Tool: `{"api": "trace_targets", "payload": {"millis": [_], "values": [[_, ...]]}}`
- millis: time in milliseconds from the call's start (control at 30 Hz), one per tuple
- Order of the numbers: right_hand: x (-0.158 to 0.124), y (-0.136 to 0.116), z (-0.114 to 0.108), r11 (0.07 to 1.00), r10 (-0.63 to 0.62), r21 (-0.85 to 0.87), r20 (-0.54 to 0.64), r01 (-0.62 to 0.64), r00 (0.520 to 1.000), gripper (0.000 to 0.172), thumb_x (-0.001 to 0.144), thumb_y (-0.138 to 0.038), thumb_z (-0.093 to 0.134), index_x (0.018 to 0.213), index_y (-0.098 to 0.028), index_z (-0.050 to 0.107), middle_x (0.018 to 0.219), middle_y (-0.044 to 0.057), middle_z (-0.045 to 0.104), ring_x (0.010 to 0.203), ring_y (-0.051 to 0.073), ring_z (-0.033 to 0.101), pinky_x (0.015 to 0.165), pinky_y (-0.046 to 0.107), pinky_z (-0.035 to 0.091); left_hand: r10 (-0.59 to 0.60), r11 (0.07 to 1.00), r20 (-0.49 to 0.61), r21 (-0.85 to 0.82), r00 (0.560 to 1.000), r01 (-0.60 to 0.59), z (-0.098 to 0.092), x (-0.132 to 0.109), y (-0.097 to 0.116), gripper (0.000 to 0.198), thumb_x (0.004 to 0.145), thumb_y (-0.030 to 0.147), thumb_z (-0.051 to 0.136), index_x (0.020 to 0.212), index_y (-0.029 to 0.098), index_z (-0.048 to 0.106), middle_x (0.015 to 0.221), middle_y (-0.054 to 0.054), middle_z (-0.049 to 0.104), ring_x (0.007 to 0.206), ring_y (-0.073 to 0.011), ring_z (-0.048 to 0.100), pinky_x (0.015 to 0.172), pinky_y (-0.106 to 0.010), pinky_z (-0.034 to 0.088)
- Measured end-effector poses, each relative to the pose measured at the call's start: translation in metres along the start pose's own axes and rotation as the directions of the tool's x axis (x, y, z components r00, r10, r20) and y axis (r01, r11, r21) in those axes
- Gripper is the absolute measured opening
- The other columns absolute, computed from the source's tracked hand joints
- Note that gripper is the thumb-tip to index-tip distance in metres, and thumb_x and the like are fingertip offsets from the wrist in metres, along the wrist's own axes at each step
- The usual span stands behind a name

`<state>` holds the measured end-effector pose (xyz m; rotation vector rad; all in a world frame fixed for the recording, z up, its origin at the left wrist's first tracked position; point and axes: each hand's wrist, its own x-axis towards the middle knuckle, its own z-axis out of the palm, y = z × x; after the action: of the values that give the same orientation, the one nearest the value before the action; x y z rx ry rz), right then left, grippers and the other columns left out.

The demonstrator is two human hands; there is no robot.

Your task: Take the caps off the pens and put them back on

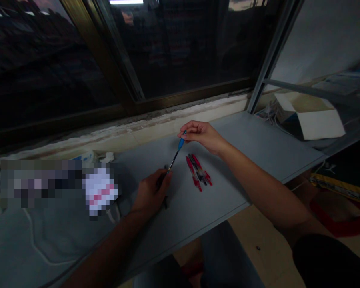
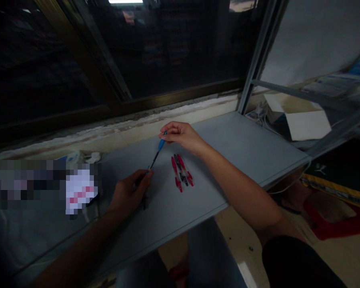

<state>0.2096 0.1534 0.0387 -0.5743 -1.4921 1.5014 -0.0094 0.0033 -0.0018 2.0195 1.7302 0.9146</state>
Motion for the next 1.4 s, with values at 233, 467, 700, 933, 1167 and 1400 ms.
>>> {"api": "trace_targets", "payload": {"millis": [233, 467, 700, 933, 1167, 1400], "values": [[-0.006, 0.008, 0.018, 0.995, 0.096, 0.017, 0.178, -0.100, 0.979, 0.032, 0.067, -0.025, 0.090, 0.093, -0.015, 0.073, 0.089, 0.003, 0.080, 0.076, 0.010, 0.072, 0.079, 0.025, 0.058, -0.050, 0.997, -0.049, -0.063, 0.998, 0.047, -0.003, 0.001, 0.001, 0.044, 0.101, 0.055, 0.048, 0.104, 0.020, 0.073, 0.067, 0.001, 0.067, 0.060, -0.0160, 0.065, 0.059, -0.026, 0.050], [-0.012, -0.001, 0.013, 0.897, 0.187, -0.428, 0.136, -0.112, 0.973, 0.045, 0.089, -0.052, 0.074, 0.068, -0.016, 0.059, 0.047, -0.004, 0.058, 0.040, 0.007, 0.048, 0.044, 0.020, 0.037, -0.065, 0.997, -0.061, -0.034, 0.996, 0.063, -0.003, 0.002, 0.006, 0.038, 0.098, 0.050, 0.052, 0.104, 0.019, 0.074, 0.068, 0.001, 0.069, 0.060, -0.0161, 0.065, 0.061, -0.026, 0.051], [-0.011, -0.006, 0.005, 0.832, 0.210, -0.550, 0.196, -0.070, 0.958, 0.054, 0.095, -0.059, 0.063, 0.062, -0.017, 0.058, 0.044, -0.004, 0.052, 0.042, 0.008, 0.048, 0.050, 0.022, 0.039, -0.049, 0.998, -0.045, -0.033, 0.998, 0.047, -0.003, 0.003, 0.002, 0.042, 0.098, 0.052, 0.052, 0.103, 0.018, 0.075, 0.068, 0.001, 0.069, 0.061, -0.0165, 0.065, 0.062, -0.025, 0.049], [-0.010, -0.003, 0.003, 0.905, 0.145, -0.424, 0.372, 0.029, 0.917, 0.038, 0.088, -0.054, 0.072, 0.086, -0.017, 0.062, 0.065, -0.002, 0.067, 0.053, 0.009, 0.055, 0.055, 0.022, 0.042, -0.050, 0.998, -0.036, -0.048, 0.998, 0.048, -0.003, 0.001, 0.003, 0.044, 0.099, 0.054, 0.050, 0.102, 0.018, 0.076, 0.064, 0.002, 0.066, 0.058, -0.0159, 0.062, 0.059, -0.025, 0.047], [-0.012, -0.006, 0.007, 0.745, 0.242, -0.663, 0.368, 0.071, 0.898, 0.052, 0.106, -0.051, 0.046, 0.066, -0.018, 0.053, 0.051, -0.003, 0.053, 0.048, 0.009, 0.046, 0.060, 0.025, 0.042, -0.071, 0.997, -0.049, -0.043, 0.996, 0.069, -0.002, 0.003, 0.003, 0.041, 0.098, 0.051, 0.051, 0.102, 0.019, 0.076, 0.066, 0.001, 0.069, 0.061, -0.0166, 0.065, 0.063, -0.027, 0.049], [-0.014, -0.006, 0.008, 0.860, 0.194, -0.508, 0.426, 0.056, 0.883, 0.055, 0.098, -0.064, 0.057, 0.067, -0.019, 0.052, 0.053, -0.005, 0.054, 0.049, 0.008, 0.046, 0.055, 0.023, 0.040, -0.077, 0.995, -0.049, -0.059, 0.996, 0.074, -0.005, -0.001, 0.009, 0.041, 0.101, 0.048, 0.046, 0.097, 0.018, 0.074, 0.064, 0.001, 0.067, 0.054, -0.0142, 0.061, 0.057, -0.025, 0.048]]}}
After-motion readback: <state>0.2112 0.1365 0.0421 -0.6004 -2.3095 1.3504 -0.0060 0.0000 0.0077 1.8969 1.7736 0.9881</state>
